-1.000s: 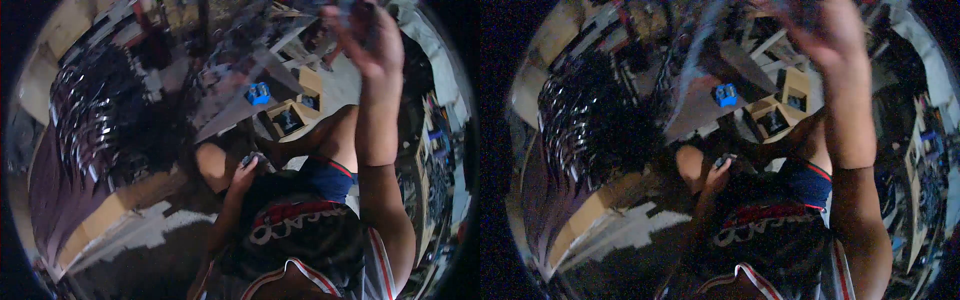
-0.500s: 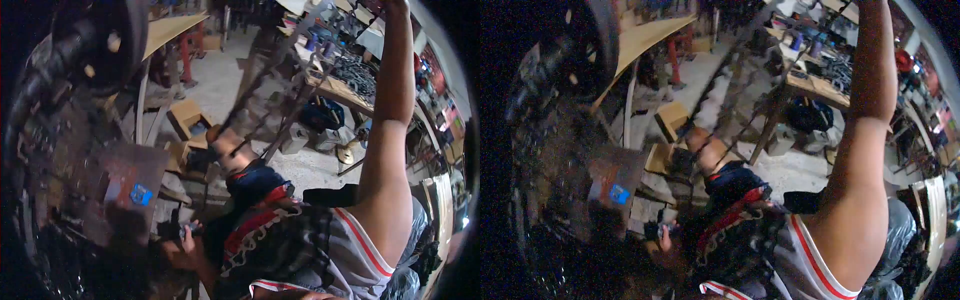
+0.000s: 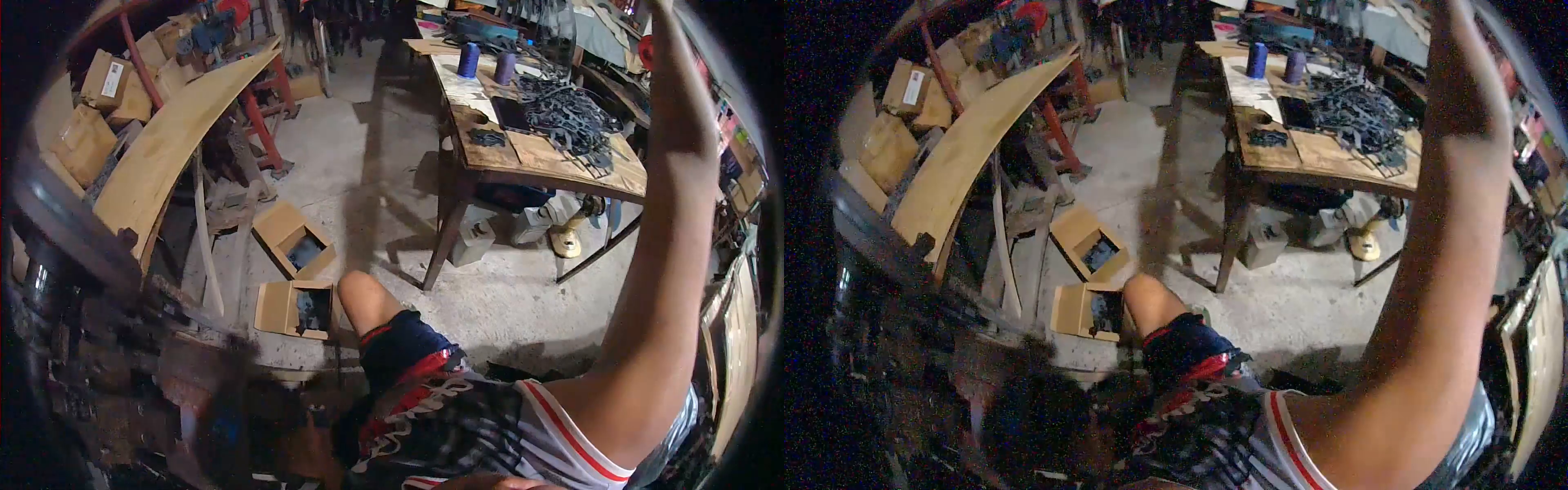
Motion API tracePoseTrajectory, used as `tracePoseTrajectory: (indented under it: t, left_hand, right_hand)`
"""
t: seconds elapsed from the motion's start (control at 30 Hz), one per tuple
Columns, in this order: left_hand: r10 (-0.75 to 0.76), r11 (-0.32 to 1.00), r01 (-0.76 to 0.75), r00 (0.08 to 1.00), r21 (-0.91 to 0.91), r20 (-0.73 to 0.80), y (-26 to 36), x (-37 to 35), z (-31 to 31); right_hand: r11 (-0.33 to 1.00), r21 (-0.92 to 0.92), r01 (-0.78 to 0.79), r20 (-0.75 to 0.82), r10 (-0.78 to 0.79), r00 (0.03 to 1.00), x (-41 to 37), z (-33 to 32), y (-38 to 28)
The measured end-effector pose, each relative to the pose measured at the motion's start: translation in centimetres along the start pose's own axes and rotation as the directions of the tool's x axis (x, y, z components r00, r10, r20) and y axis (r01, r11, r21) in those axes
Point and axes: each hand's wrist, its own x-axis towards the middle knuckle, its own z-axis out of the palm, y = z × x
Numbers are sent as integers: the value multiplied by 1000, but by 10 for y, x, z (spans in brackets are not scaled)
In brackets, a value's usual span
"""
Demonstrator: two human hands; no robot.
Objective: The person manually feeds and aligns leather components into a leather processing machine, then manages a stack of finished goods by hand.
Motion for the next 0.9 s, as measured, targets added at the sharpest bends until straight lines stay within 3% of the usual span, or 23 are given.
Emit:
tracePoseTrajectory:
  t: [0.07,0.13,0.23,0.33,0.37,0.4,0.43,0.47,0.5,0.53,0.6,0.7,0.8,0.83,0.9]
  left_hand:
    - [-2,1000,2,1000,20,-10,3,5,3]
    - [-5,999,7,1000,45,-29,6,9,5]
    - [-11,997,15,998,77,-57,14,14,7]
    - [-2,995,9,998,104,-65,23,19,5]
    - [-2,994,10,998,109,-68,25,21,8]
    - [-8,994,15,998,111,-70,26,23,9]
    - [-12,993,20,997,112,-72,25,26,12]
    - [-18,993,26,997,116,-69,24,27,16]
    - [-24,993,31,998,118,-64,21,28,19]
    - [-31,992,38,998,123,-56,19,28,23]
    - [-41,992,46,998,121,-49,15,28,27]
    - [-63,991,67,997,117,-38,11,26,30]
    - [-91,989,93,996,114,-25,5,22,29]
    - [-96,988,98,995,116,-16,5,21,29]
    - [-102,988,102,995,119,-5,8,18,36]
  right_hand:
    - [927,-376,-11,247,112,962,-78,39,74]
    - [793,-591,149,523,237,819,-166,65,122]
    - [741,-540,399,817,347,461,-276,75,136]
    - [772,-563,296,806,433,404,-343,77,52]
    - [945,-303,125,859,214,465,-368,69,23]
    - [1000,23,-7,865,-17,501,-394,61,-7]
    - [952,228,-204,935,-155,320,-429,31,-86]
    - [936,166,-310,980,-121,160,-440,24,-115]
    - [986,126,-113,984,-109,141,-454,23,-126]
    - [987,159,-15,958,-150,243,-482,36,-115]
    - [999,43,31,959,-50,278,-494,33,-135]
    - [997,13,-70,956,8,293,-507,32,-133]
    - [987,109,-115,949,-68,308,-504,25,-132]
    - [969,198,-150,925,-134,355,-510,27,-121]
    - [980,146,-137,885,-68,460,-505,18,-126]
